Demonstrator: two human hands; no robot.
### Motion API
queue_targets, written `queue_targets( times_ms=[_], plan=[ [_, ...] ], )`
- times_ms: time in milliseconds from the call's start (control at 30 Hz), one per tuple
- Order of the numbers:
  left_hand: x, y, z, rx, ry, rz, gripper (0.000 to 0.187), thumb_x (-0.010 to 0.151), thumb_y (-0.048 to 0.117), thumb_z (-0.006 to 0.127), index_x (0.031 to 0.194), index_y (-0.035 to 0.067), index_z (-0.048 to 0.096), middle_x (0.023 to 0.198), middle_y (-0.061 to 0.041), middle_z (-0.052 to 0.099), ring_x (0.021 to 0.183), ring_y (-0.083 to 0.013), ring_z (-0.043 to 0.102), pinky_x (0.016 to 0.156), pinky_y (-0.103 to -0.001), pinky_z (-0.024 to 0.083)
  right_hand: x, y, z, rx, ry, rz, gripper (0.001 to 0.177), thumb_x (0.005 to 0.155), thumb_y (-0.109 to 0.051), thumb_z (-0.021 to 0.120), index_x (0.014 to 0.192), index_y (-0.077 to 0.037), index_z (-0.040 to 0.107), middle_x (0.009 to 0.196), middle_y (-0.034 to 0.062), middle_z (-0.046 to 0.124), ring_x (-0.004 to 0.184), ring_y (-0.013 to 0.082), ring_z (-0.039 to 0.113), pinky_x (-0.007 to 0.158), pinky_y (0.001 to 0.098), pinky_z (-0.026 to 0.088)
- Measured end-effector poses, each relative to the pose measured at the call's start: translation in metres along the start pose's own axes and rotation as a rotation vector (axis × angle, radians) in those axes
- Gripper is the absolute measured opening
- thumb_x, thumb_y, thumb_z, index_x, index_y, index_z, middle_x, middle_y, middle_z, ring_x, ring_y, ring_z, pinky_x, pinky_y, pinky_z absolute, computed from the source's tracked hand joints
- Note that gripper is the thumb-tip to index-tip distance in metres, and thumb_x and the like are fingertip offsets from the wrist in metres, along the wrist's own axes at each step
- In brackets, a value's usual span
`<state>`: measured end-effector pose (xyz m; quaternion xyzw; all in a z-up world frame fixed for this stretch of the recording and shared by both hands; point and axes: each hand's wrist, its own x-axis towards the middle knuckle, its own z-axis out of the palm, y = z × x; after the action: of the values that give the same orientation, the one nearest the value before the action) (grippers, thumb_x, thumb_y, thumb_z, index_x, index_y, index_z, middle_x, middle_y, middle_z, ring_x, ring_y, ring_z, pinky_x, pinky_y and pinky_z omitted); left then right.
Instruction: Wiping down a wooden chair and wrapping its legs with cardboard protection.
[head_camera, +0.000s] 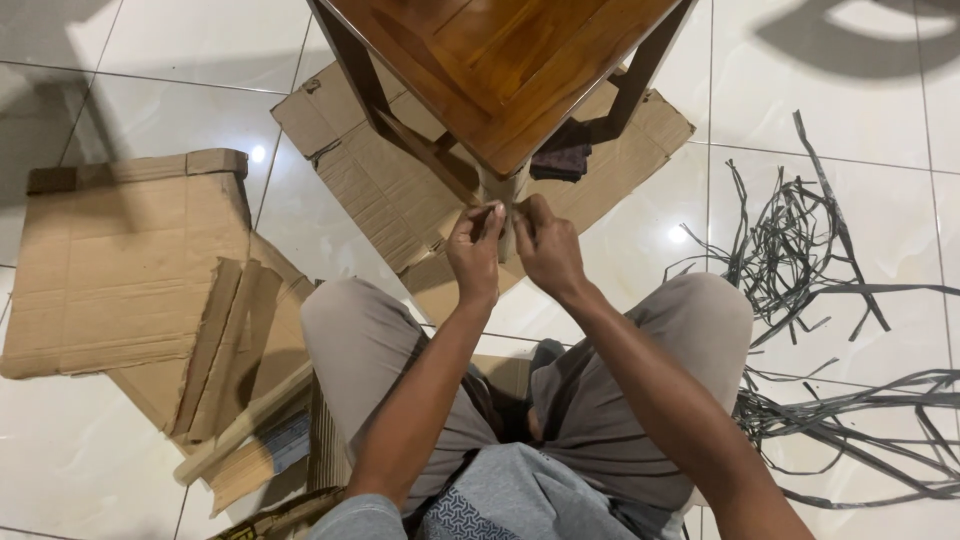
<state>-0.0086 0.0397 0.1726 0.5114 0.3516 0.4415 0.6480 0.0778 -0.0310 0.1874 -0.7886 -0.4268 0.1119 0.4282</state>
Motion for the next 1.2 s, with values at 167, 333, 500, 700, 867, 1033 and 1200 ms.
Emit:
queue_targets(
  times_ms=[167, 333, 500, 700, 867, 1033, 1200],
  plan=[
    [0.01, -0.007, -0.01, -0.148, -0.077, -0.205, 0.012, 0.094, 0.022, 0.08, 0.095, 0.012, 0.073, 0.081, -0.003, 0.07, 0.074, -0.0086, 0.065, 0.063, -0.025, 0.056, -0.011, -0.02, -0.004, -0.066, 0.006, -0.072, 0.01, 0.106, -0.013, 0.052, 0.107, -0.006, 0.059, 0.062, 0.0107, 0.07, 0.053, 0.03, 0.07, 0.051, 0.0388, 0.053],
    [0.016, -0.013, -0.014, -0.231, -0.132, -0.289, 0.013, 0.092, 0.015, 0.079, 0.098, 0.008, 0.071, 0.079, -0.011, 0.072, 0.062, -0.0141, 0.069, 0.051, -0.03, 0.059, -0.016, -0.048, -0.017, -0.139, 0.01, -0.185, 0.003, 0.102, -0.013, 0.057, 0.1, -0.014, 0.056, 0.063, 0.0067, 0.072, 0.055, 0.0294, 0.073, 0.05, 0.0411, 0.055],
    [0.017, -0.003, -0.017, -0.022, -0.133, -0.15, 0.008, 0.092, 0.012, 0.079, 0.095, 0.007, 0.073, 0.086, -0.012, 0.076, 0.077, -0.0133, 0.069, 0.067, -0.033, 0.06, -0.009, -0.011, -0.009, -0.128, -0.066, -0.151, 0.002, 0.099, -0.014, 0.063, 0.097, -0.014, 0.064, 0.069, 0.0071, 0.075, 0.06, 0.0286, 0.075, 0.053, 0.0411, 0.057],
    [0.005, 0.029, -0.018, 0.44, -0.129, 0.147, 0.012, 0.089, 0.01, 0.08, 0.098, 0.017, 0.08, 0.089, -0.003, 0.08, 0.086, -0.0165, 0.077, 0.076, -0.033, 0.061, 0.007, -0.019, -0.038, -0.044, -0.094, -0.025, 0.02, 0.096, -0.016, 0.066, 0.107, -0.002, 0.075, 0.087, 0.0187, 0.077, 0.072, 0.0357, 0.074, 0.061, 0.045, 0.057],
    [0.001, 0.035, -0.02, 0.57, -0.097, 0.314, 0.021, 0.086, 0.004, 0.079, 0.098, 0.021, 0.08, 0.086, -0.004, 0.08, 0.084, -0.0206, 0.078, 0.074, -0.035, 0.062, 0.013, -0.015, -0.028, 0.129, -0.011, 0.061, 0.027, 0.103, -0.027, 0.063, 0.107, -0.004, 0.077, 0.084, 0.0133, 0.076, 0.071, 0.0254, 0.069, 0.061, 0.0381, 0.054],
    [0.003, 0.029, -0.024, 0.72, -0.098, 0.522, 0.023, 0.081, -0.003, 0.078, 0.097, 0.015, 0.079, 0.088, -0.005, 0.079, 0.083, -0.0259, 0.077, 0.073, -0.036, 0.062, 0.024, -0.02, -0.011, 0.459, -0.072, 0.336, 0.038, 0.097, -0.042, 0.074, 0.079, -0.008, 0.073, 0.059, 0.0013, 0.057, 0.055, 0.0103, 0.047, 0.047, 0.026, 0.037],
    [0.001, 0.027, -0.025, 0.732, -0.091, 0.561, 0.022, 0.082, -0.002, 0.078, 0.097, 0.015, 0.078, 0.087, -0.005, 0.078, 0.083, -0.0251, 0.077, 0.071, -0.035, 0.063, 0.027, -0.011, 0.001, 0.696, -0.068, 0.471, 0.027, 0.088, -0.028, 0.082, 0.083, -0.003, 0.072, 0.063, -0.0005, 0.051, 0.054, 0.0071, 0.044, 0.047, 0.0205, 0.034]
  ],
)
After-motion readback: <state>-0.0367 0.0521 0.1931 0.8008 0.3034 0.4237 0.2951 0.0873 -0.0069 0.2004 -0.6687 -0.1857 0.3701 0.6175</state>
